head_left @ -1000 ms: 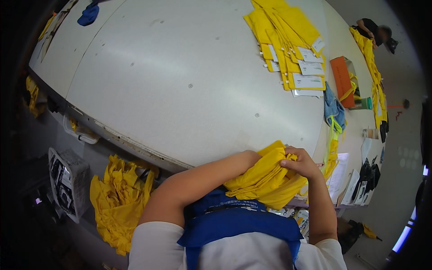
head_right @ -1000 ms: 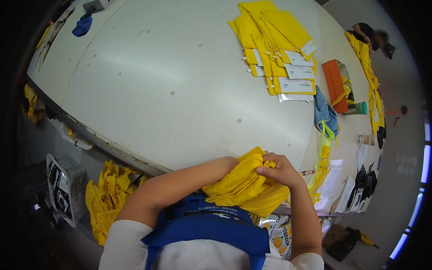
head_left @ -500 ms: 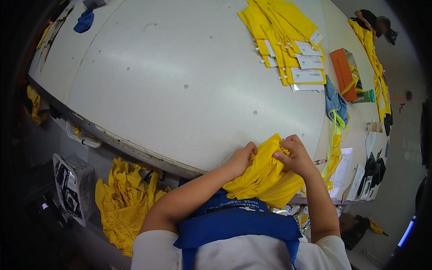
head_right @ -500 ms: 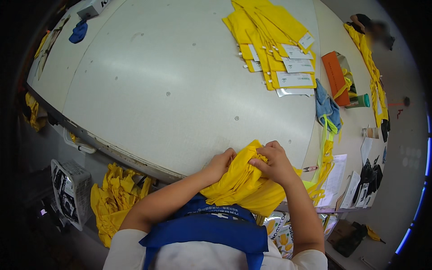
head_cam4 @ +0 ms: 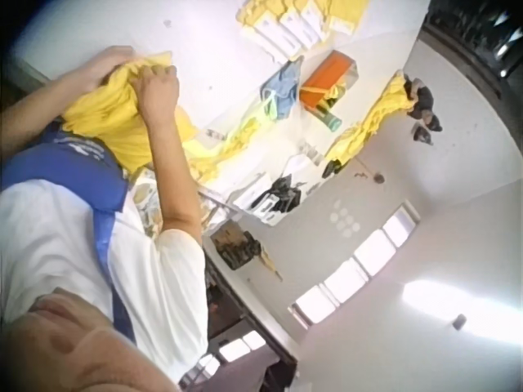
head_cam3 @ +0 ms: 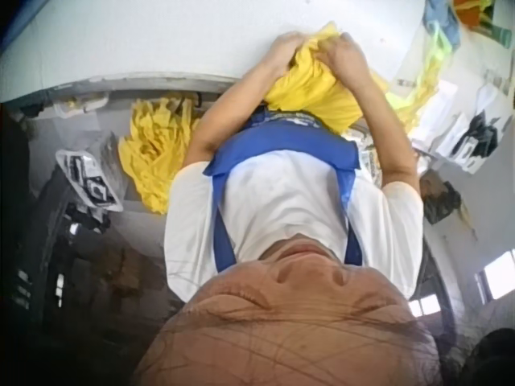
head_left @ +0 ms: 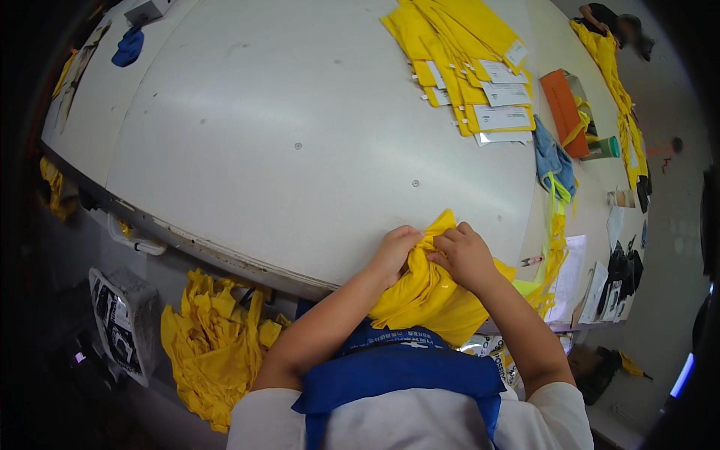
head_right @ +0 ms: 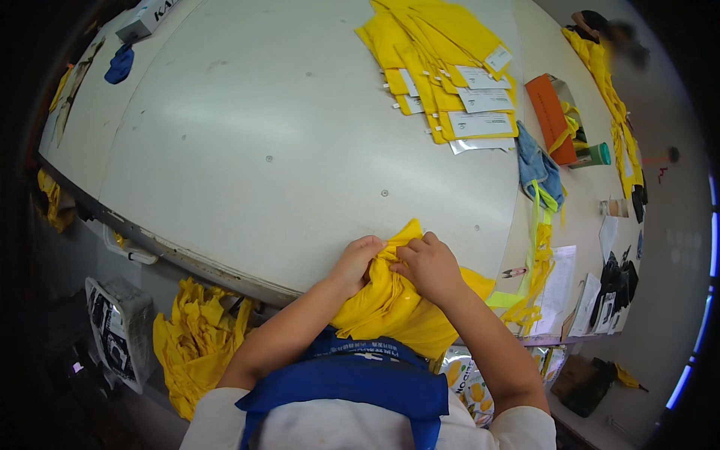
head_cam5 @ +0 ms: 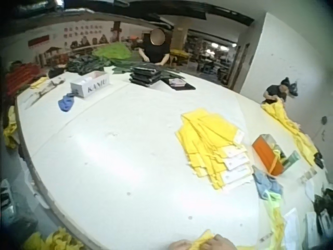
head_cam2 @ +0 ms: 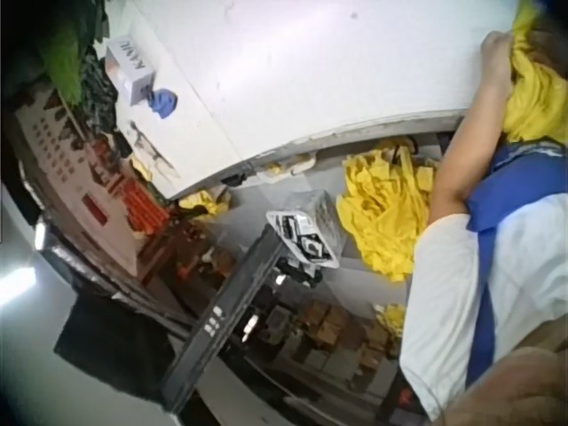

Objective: The person folds a yellow garment on a white table, smooths it, and uses scissors to trim loose threads. They repeat this process with another yellow garment, folding and trimming threads before placing the finished items on the table.

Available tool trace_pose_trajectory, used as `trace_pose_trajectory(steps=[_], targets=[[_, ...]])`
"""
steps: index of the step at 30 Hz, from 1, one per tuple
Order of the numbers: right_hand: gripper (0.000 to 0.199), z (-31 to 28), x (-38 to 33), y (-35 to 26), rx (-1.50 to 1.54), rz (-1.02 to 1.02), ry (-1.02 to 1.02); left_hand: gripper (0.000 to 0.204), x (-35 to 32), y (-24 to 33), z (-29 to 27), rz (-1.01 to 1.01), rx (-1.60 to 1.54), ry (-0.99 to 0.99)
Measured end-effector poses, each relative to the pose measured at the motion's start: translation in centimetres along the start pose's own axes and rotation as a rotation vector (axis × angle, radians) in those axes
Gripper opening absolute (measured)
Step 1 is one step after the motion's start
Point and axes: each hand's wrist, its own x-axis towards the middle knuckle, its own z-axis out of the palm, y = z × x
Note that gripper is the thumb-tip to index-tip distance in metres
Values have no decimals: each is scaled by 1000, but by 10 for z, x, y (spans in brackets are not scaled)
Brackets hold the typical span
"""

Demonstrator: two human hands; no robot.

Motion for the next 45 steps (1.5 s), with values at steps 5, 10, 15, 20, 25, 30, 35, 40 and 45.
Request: trace_pose_trajectory(steps=[5,10,15,20,25,30,35,40,45], targets=[[23,7,-2,-8,342,312,147,11,-4,1,0,428,695,62],[30,-11,-8,7,644,242,34,14,-4,10,-4,457,871,157],[27,-3,1,21,701,244,80,12,-15,20,2,362,742,169],[29,19,11,32,883,187,12,10,-32,41,4,-4,117,-43],[50,12,21,30,1060,379,-127,12,-28,44,-8,115,650,19],[59,12,43,33,850,470,-282,15,-24,37,-2,665,1462,273],[65,6,56,4,469,508,-181,14,-26,39,-6,911,1730,283],[55,5,43,18,792,421,-144,14,-28,51,4,960,1704,248],[35,20,22,25,619,364,-6,14,-38,46,10,805,1728,200]])
